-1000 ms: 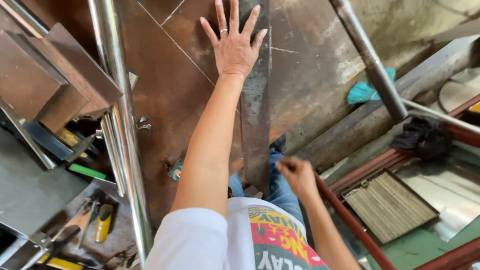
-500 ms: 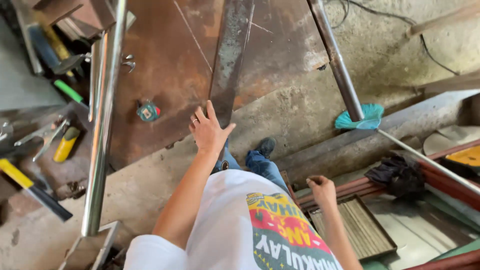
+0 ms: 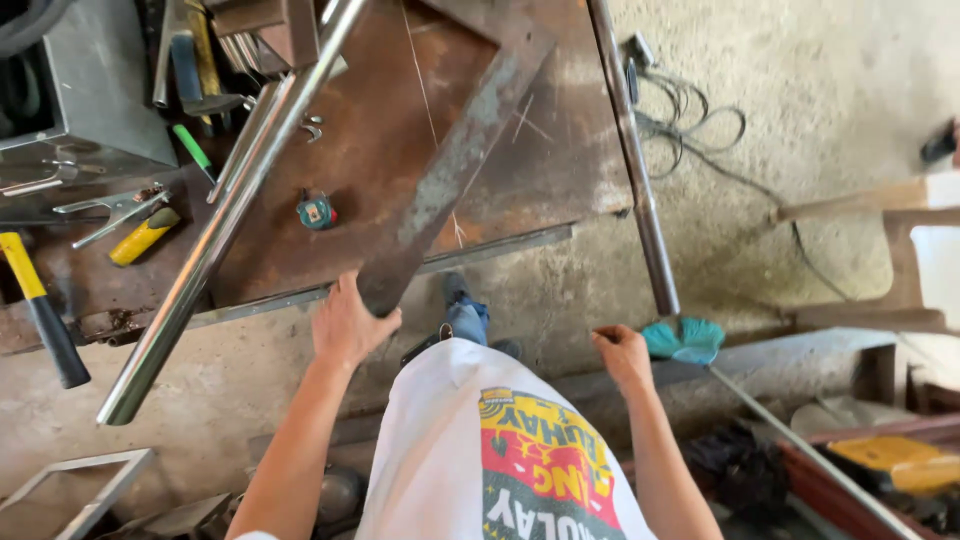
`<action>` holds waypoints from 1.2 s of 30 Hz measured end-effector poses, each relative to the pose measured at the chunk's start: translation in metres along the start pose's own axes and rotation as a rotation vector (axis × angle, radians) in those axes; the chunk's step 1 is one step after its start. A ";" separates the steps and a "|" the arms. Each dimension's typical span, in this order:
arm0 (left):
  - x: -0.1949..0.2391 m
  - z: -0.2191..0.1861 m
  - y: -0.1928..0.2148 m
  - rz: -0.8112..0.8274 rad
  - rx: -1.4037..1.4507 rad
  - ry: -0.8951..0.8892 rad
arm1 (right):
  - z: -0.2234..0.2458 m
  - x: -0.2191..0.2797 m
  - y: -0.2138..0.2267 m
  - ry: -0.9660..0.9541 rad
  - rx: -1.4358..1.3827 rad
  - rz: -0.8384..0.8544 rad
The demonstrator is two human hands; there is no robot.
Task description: Measure and mark lines on a metal plate using a square and measuring tape for fabrication.
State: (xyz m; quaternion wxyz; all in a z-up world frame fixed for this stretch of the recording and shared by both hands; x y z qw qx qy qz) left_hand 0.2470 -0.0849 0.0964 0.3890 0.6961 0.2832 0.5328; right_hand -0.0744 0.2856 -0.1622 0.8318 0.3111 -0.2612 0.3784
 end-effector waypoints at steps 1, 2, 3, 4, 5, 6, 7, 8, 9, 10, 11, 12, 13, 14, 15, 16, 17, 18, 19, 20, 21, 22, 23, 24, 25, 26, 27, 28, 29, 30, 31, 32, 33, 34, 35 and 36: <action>0.003 0.013 -0.019 -0.014 0.012 0.004 | 0.007 -0.007 -0.001 0.017 0.007 0.002; 0.007 0.018 -0.024 -0.187 -0.019 -0.063 | 0.013 -0.016 -0.006 0.017 -0.006 0.035; 0.013 0.023 -0.028 -0.360 -0.056 -0.129 | 0.019 -0.024 -0.014 0.015 -0.022 0.068; 0.020 0.030 -0.039 -0.374 -0.050 -0.124 | 0.023 -0.031 -0.009 0.030 -0.019 0.070; 0.030 0.034 -0.044 -0.438 -0.004 -0.165 | 0.022 -0.035 -0.006 0.021 -0.006 0.064; 0.038 0.039 -0.049 -0.502 0.043 -0.205 | 0.023 -0.040 -0.002 0.012 0.007 0.058; 0.051 0.038 -0.044 -0.498 0.050 -0.205 | 0.035 -0.031 0.009 0.009 0.014 0.055; 0.062 0.036 -0.041 -0.483 0.069 -0.235 | 0.046 -0.023 0.020 -0.014 -0.025 0.044; 0.075 0.034 -0.037 -0.469 0.089 -0.261 | 0.057 -0.015 0.030 -0.035 -0.060 0.037; 0.081 0.031 -0.032 -0.466 0.096 -0.256 | 0.045 -0.017 0.042 -0.036 -0.051 0.037; 0.081 0.030 -0.035 -0.359 0.119 -0.248 | 0.034 -0.024 0.052 -0.057 -0.060 0.025; 0.084 0.030 -0.039 -0.251 0.143 -0.242 | 0.022 -0.029 0.060 -0.078 -0.069 0.013; 0.085 0.021 -0.030 -0.260 0.152 -0.207 | 0.019 -0.039 0.066 -0.069 -0.046 0.042; 0.092 0.001 -0.014 -0.331 0.207 -0.325 | 0.012 -0.048 0.075 -0.105 -0.023 0.031; 0.105 -0.018 0.000 -0.404 0.260 -0.435 | 0.003 -0.056 0.088 -0.143 0.008 0.023; 0.113 -0.024 0.002 -0.413 0.268 -0.393 | 0.008 -0.061 0.094 -0.135 0.038 0.054; 0.119 -0.035 0.010 -0.454 0.270 -0.417 | 0.015 -0.071 0.100 -0.118 0.054 0.062; 0.127 -0.049 0.018 -0.495 0.269 -0.441 | 0.023 -0.081 0.109 -0.101 0.070 0.069; 0.129 -0.054 0.023 -0.520 0.266 -0.427 | 0.035 -0.093 0.112 -0.077 0.074 0.084; 0.134 -0.059 0.030 -0.589 0.259 -0.407 | 0.046 -0.106 0.116 -0.056 0.134 0.105; 0.146 -0.067 0.032 -0.639 0.259 -0.375 | 0.050 -0.110 0.129 -0.051 0.209 0.127; 0.138 -0.068 0.033 -0.646 0.263 -0.348 | 0.064 -0.134 0.127 -0.044 0.228 0.146; 0.144 -0.065 0.033 -0.706 0.320 -0.297 | 0.074 -0.147 0.130 0.021 0.330 0.177; 0.150 -0.063 0.030 -0.768 0.374 -0.244 | 0.083 -0.160 0.132 0.087 0.429 0.210; 0.150 -0.069 0.035 -0.773 0.373 -0.220 | 0.100 -0.158 0.132 0.093 0.443 0.229; 0.152 -0.073 0.043 -0.812 0.395 -0.179 | 0.117 -0.157 0.135 0.088 0.357 0.248; 0.151 -0.076 0.055 -0.855 0.411 -0.149 | 0.135 -0.157 0.133 0.085 0.259 0.263; 0.145 -0.076 0.070 -0.864 0.404 -0.137 | 0.146 -0.162 0.130 0.093 0.261 0.277; 0.137 -0.078 0.085 -0.863 0.475 -0.179 | 0.155 -0.162 0.133 0.107 0.301 0.276; 0.129 -0.080 0.099 -0.861 0.545 -0.220 | 0.164 -0.163 0.135 0.122 0.342 0.274; 0.122 -0.074 0.103 -0.854 0.543 -0.216 | 0.165 -0.163 0.138 0.115 0.343 0.278; 0.109 -0.052 0.099 -0.794 0.643 -0.049 | 0.166 -0.162 0.139 0.112 0.346 0.290; 0.094 -0.028 0.099 -0.731 0.732 0.108 | 0.170 -0.162 0.135 0.112 0.337 0.299; 0.084 -0.019 0.107 -0.728 0.722 0.102 | 0.166 -0.166 0.136 0.108 0.327 0.300; 0.072 -0.005 0.115 -0.735 0.726 0.146 | 0.161 -0.168 0.135 0.116 0.293 0.313; 0.060 0.010 0.123 -0.742 0.730 0.190 | 0.156 -0.169 0.133 0.123 0.259 0.326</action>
Point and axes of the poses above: each hand's wrist, its own x-axis away from the middle knuckle, its own y-axis out of the back of the hand, z = x × y, the point moved 10 cm from there along -x, towards the middle knuckle, and after that the axes turned 5 degrees about z, right-handed, at the moved point
